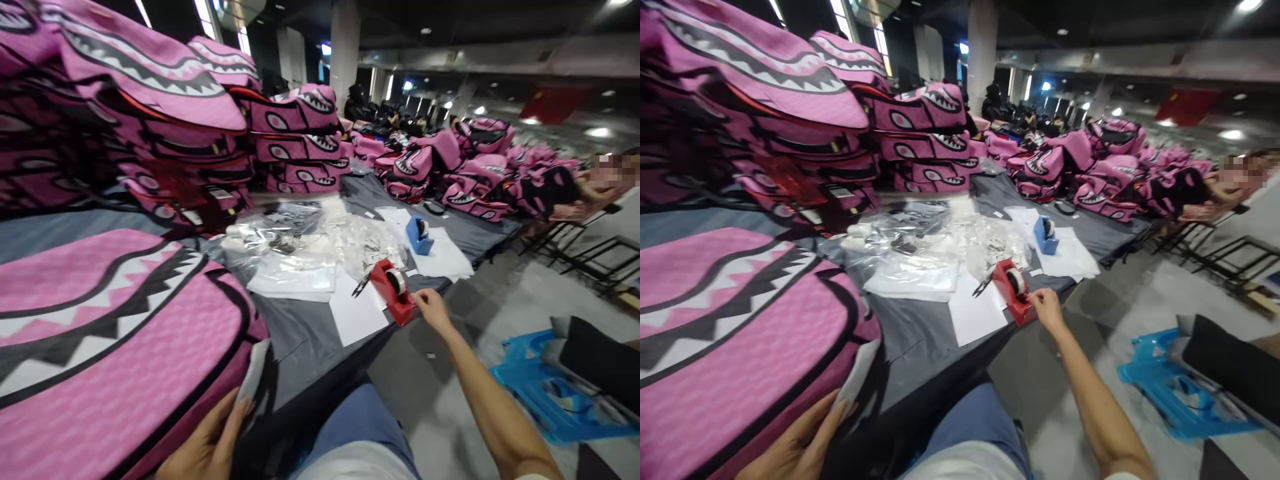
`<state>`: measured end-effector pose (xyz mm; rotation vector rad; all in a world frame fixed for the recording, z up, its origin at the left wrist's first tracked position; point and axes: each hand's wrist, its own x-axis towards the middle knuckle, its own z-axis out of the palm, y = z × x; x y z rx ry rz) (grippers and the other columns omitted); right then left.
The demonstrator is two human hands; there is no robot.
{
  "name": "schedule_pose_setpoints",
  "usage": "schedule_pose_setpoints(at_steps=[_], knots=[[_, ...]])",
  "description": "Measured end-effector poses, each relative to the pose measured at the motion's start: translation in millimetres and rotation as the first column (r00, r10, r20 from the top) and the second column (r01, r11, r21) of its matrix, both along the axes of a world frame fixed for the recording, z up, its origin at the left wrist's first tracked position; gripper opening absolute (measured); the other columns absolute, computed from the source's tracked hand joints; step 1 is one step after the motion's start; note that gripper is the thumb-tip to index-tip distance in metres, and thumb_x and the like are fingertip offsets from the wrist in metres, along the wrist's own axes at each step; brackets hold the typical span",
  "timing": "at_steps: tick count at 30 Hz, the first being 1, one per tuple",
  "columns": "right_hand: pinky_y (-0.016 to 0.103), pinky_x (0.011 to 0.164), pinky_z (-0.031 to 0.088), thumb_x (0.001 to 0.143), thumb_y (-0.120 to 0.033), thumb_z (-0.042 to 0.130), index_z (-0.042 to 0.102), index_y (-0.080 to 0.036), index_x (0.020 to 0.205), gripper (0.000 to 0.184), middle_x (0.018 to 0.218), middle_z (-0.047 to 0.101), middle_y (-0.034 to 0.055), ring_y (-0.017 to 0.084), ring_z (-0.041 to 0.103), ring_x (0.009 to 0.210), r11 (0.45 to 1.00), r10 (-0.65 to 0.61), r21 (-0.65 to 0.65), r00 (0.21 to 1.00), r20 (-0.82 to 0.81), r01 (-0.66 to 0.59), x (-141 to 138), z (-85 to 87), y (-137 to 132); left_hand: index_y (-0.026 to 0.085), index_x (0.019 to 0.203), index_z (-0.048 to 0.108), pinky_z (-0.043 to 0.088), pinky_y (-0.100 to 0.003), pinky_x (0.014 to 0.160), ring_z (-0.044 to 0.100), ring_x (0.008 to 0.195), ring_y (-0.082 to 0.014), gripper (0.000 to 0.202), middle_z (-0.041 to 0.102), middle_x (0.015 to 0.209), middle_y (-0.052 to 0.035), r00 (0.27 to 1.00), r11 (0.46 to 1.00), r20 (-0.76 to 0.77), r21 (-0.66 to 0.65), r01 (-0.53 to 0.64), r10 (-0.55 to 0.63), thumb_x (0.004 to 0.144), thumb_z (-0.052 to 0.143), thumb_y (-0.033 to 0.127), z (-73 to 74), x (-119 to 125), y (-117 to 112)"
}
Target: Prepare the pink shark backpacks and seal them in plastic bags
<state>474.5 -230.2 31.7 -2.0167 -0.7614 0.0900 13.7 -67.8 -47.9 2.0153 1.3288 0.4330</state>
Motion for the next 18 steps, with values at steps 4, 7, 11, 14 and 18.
schedule_pose_setpoints(at_steps=[4,7,11,14,18], knots=[[0.037,0.075,0.046,0.077,-0.069,0.064,0.061,-0.022,0.075,0.048,0.08,0.07,0.0097,0.025,0.06,0.076,0.999,-0.036,0.036,0.999,0.01,0.035,-10,-5.3,-27,0.027,0.111,0.075,0.06,-0.035,0.089,0.074,0.105,-0.0322,0.065,0.081,0.092,0.0011,0.916,0.93,0.163,-0.082,-0.359,0.368,0.067,0.059,0.072,27.6,15,-21],[0.031,0.061,0.042,0.068,-0.07,0.075,0.057,-0.022,0.074,0.052,0.066,0.062,0.0027,0.019,0.054,0.061,0.966,-0.106,0.205,0.967,-0.233,0.155,-29,-28.0,-40,0.028,0.103,0.077,0.06,-0.037,0.09,0.074,0.102,-0.0335,0.067,0.081,0.086,0.002,0.889,0.908,0.187,-0.132,-0.399,0.418,0.057,0.061,0.073,38.4,26,-21],[0.025,0.049,0.036,0.067,-0.078,0.071,0.045,-0.023,0.075,0.061,0.064,0.048,-0.0053,0.011,0.043,0.053,0.842,-0.078,0.431,0.863,-0.5,0.326,-63,-67.6,-17,0.029,0.101,0.079,0.059,-0.038,0.094,0.074,0.103,-0.0348,0.066,0.081,0.093,0.0023,0.893,0.907,0.169,-0.145,-0.396,0.417,0.051,0.067,0.071,41.5,25,-19],[0.024,0.051,0.039,0.073,-0.079,0.064,0.039,-0.024,0.078,0.06,0.07,0.044,-0.0063,0.01,0.044,0.056,0.793,-0.034,0.498,0.841,-0.541,0.352,-82,-84.2,9,0.029,0.102,0.078,0.058,-0.038,0.097,0.073,0.107,-0.0352,0.07,0.081,0.099,0.0026,0.891,0.907,0.179,-0.153,-0.393,0.416,0.047,0.073,0.071,40.1,23,-20],[0.022,0.049,0.036,0.075,-0.076,0.065,0.039,-0.024,0.079,0.058,0.066,0.042,-0.0082,0.008,0.04,0.053,0.782,-0.046,0.502,0.838,-0.544,0.37,-84,-84.7,9,0.03,0.106,0.077,0.063,-0.035,0.081,0.076,0.096,-0.032,0.073,0.081,0.096,0.0036,0.921,0.935,0.167,-0.082,-0.344,0.353,0.053,0.069,0.081,29.8,14,-22]])
